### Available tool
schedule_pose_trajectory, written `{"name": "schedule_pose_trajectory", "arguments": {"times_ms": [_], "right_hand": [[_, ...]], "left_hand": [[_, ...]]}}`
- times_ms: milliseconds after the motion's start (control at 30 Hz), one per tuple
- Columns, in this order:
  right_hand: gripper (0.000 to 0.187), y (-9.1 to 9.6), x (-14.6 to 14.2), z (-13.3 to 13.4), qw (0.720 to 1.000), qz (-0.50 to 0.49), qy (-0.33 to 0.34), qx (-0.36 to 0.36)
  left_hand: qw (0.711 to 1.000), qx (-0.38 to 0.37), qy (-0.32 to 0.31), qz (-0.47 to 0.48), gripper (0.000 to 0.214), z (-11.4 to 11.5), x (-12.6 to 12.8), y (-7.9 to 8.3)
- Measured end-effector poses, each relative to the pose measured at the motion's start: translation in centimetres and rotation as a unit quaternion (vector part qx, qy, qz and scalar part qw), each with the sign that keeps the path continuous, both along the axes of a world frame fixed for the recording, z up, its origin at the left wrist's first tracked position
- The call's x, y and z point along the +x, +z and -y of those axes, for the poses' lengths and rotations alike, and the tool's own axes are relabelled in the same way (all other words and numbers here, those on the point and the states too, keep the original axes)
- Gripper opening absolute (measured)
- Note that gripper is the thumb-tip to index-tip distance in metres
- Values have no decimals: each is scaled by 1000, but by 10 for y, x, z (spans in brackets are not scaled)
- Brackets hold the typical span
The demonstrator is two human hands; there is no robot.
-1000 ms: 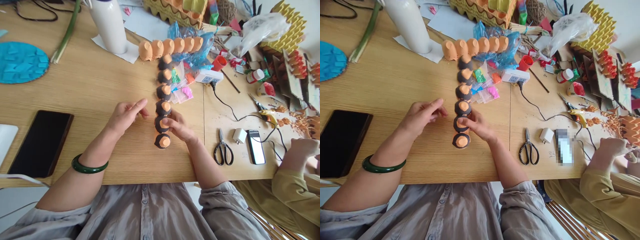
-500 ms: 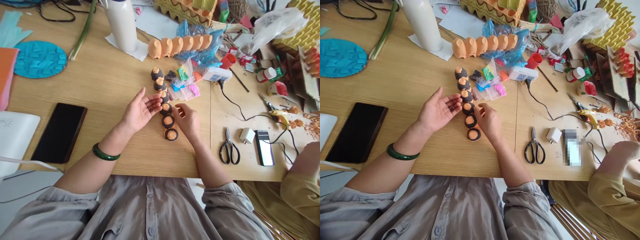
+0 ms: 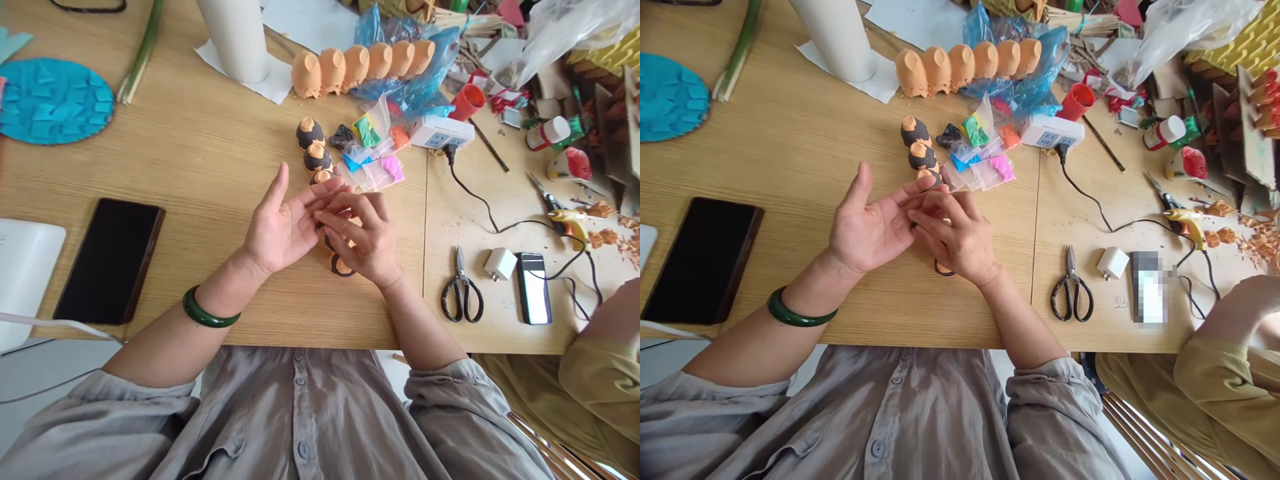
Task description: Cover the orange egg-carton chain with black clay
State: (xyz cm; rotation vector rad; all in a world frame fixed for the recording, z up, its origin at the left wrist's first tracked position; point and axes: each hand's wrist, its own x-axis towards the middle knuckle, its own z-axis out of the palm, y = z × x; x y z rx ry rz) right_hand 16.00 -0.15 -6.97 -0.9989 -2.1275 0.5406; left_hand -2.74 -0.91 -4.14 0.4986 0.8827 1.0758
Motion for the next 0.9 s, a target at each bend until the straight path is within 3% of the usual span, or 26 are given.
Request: {"name": "schedule_pose_trajectory", "arguments": {"times_ms": [100, 233, 367, 467, 567, 767, 900], "right_hand": [[21, -2, -2, -1, 999, 4, 20, -40], [19, -3, -4, 2, 999, -42, 1, -28], [22, -4, -5, 6, 992, -104, -67, -2], [18, -8, -6, 6, 988, -127, -70, 52], [13, -12, -6, 3, 987, -125, -39, 96], [17, -14, -7, 3, 992, -105, -28, 56], [11, -12, -5, 3, 992, -97, -47, 72]], "left_hand": [[1000, -2, -18, 0, 56, 1, 1, 3], [999, 34, -22, -14, 49, 3, 0, 2], [979, 129, 58, -146, 42, 9, 0, -12], [962, 171, 24, -211, 39, 11, 2, -22], [961, 178, 13, -210, 35, 10, 4, -25], [957, 177, 38, -225, 29, 8, 4, -23], [962, 178, 26, -206, 41, 9, 4, -23]]}}
